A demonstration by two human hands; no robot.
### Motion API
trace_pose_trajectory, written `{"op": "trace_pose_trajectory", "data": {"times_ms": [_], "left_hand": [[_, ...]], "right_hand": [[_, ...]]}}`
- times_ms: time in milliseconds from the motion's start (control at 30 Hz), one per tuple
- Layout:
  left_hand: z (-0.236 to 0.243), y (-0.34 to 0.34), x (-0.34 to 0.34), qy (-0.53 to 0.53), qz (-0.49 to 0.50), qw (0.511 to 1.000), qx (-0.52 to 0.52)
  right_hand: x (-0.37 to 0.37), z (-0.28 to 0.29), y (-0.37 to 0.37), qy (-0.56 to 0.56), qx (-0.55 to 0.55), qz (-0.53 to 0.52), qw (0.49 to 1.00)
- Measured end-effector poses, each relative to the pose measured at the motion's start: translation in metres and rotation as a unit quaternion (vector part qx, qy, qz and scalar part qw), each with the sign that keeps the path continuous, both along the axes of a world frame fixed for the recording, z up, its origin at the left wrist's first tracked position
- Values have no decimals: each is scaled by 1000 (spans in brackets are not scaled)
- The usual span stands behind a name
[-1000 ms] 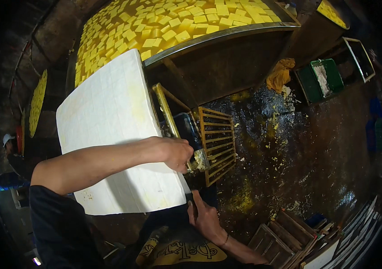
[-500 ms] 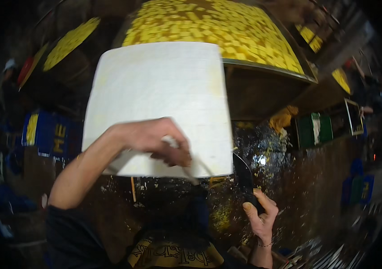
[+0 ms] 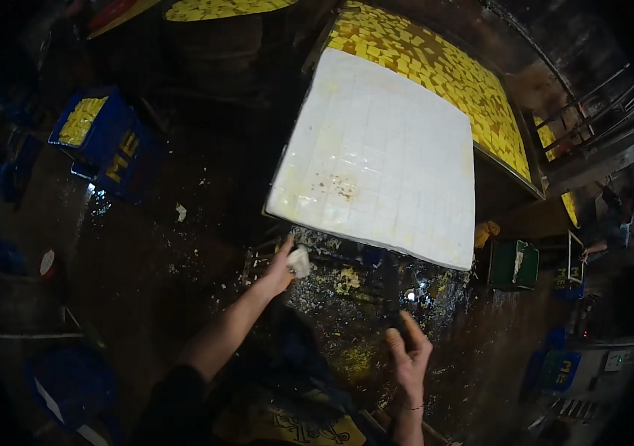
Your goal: The person cuts a large block of tofu with a knife, places it into a yellow-liquid vat, and moves racks of tofu blocks in a processing facility.
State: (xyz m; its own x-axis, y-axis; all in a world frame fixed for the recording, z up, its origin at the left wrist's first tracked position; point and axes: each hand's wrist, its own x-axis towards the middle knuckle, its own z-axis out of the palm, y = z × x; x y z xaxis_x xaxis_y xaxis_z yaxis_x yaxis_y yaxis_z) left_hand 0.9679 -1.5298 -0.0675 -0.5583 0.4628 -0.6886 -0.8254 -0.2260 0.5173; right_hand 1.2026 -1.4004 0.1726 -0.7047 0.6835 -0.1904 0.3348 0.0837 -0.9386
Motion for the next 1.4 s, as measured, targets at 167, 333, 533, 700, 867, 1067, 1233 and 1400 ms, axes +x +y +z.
{"op": "trace_pose_trajectory", "data": {"times_ms": [167, 333, 533, 700, 867, 1067, 1233, 1400], "left_hand": [[-134, -35, -52, 125, -180, 909, -353], [-83, -83, -150, 178, -103, 932, -298], [74, 5, -276, 221, -102, 959, -144], [86, 79, -400, 398, -76, 913, -53], [98, 161, -462, 359, -112, 927, 8], [78, 199, -513, 493, -111, 860, 68], [81, 204, -522, 511, -142, 846, 56], [113, 186, -514, 517, -106, 847, 63]], "right_hand": [[-34, -7, 8, 33, 70, -44, 996], [-160, 7, 8, 47, -47, -57, 996], [-346, -24, 32, 0, 53, -5, 999], [-505, -34, 12, -29, 313, 26, 949], [-594, -54, 28, -96, 419, -33, 902], [-653, -58, 42, -125, 464, -66, 875], [-656, -54, 41, -188, 469, -76, 860], [-612, -54, 22, -199, 475, -54, 855]]}}
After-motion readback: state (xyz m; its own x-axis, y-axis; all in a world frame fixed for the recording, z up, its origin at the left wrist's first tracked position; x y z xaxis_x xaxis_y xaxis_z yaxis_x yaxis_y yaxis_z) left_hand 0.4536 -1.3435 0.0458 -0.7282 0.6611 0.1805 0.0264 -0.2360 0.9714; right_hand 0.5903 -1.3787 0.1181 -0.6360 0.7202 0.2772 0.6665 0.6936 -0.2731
